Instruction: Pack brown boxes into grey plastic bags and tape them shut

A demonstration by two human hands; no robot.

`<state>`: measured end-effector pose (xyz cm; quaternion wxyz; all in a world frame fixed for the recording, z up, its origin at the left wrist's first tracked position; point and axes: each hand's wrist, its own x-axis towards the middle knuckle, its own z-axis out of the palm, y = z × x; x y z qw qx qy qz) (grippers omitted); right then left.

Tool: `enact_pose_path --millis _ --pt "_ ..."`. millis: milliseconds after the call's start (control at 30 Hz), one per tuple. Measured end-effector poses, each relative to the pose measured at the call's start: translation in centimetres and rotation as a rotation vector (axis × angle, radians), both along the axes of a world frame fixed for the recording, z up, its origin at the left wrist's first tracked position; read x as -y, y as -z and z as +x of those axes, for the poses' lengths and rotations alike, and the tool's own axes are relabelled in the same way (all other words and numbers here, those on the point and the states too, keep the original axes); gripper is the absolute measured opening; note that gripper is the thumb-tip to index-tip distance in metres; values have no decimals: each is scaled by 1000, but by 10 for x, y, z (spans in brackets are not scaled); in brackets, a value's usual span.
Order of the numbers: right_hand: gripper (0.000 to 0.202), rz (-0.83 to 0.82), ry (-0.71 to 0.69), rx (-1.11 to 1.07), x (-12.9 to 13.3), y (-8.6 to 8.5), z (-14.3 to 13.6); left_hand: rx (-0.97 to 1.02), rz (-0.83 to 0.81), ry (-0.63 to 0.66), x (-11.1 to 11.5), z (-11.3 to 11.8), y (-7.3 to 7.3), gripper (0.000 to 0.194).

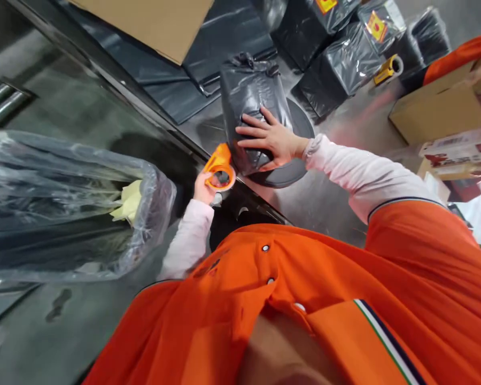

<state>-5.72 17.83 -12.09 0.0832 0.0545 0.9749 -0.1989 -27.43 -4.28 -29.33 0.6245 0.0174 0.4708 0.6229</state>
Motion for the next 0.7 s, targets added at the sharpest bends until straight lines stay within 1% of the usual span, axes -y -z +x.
enact_pose_path --millis 67,100,133,167,200,233,267,300,333,367,433,500,533,567,633,667,700 --pt "104 17 120 -29 0 6 -14 -35 4 -71 46 28 -11 38" --pt "104 38 205 -32 1 7 -22 -48 3 -84 70 47 -17 44" --pt "106 65 291 -29 2 6 -31 -60 1 -71 92 68 -22 51" --pt "107 97 382 -22 2 5 -40 -60 -1 -55 108 89 -26 58" --pt "108 127 475 -13 1 4 -49 -62 1 -42 118 109 -29 65" --pt "108 153 562 -8 -2 3 -58 -60 5 -38 121 126 -30 71" --pt "106 173 632 -13 -5 2 -66 -62 13 -44 115 141 -30 75" --pt "103 187 690 -22 -9 3 -73 -67 24 -53 103 151 -28 78" --pt "100 196 736 -33 -13 3 -79 -74 38 -63 86 157 -25 79" --pt "96 202 770 -43 -17 4 -83 -77 51 -72 65 160 -22 78" --pt "89 200 812 -67 -22 7 -87 -79 70 -75 22 159 -17 72" --pt "84 184 825 -87 -24 9 -88 -107 63 -69 -15 155 -15 59" --pt "84 181 817 -97 -24 9 -88 -153 57 -46 -29 155 -16 50" --pt "87 190 820 -93 -24 10 -89 -225 57 3 -40 157 -19 41" --pt "93 225 835 -72 -23 10 -93 -388 79 152 -57 168 -31 22" --pt "97 239 854 -51 -24 10 -96 -451 107 236 -64 176 -39 20" --pt "99 247 877 -33 -25 10 -98 -518 142 315 -71 185 -48 27"
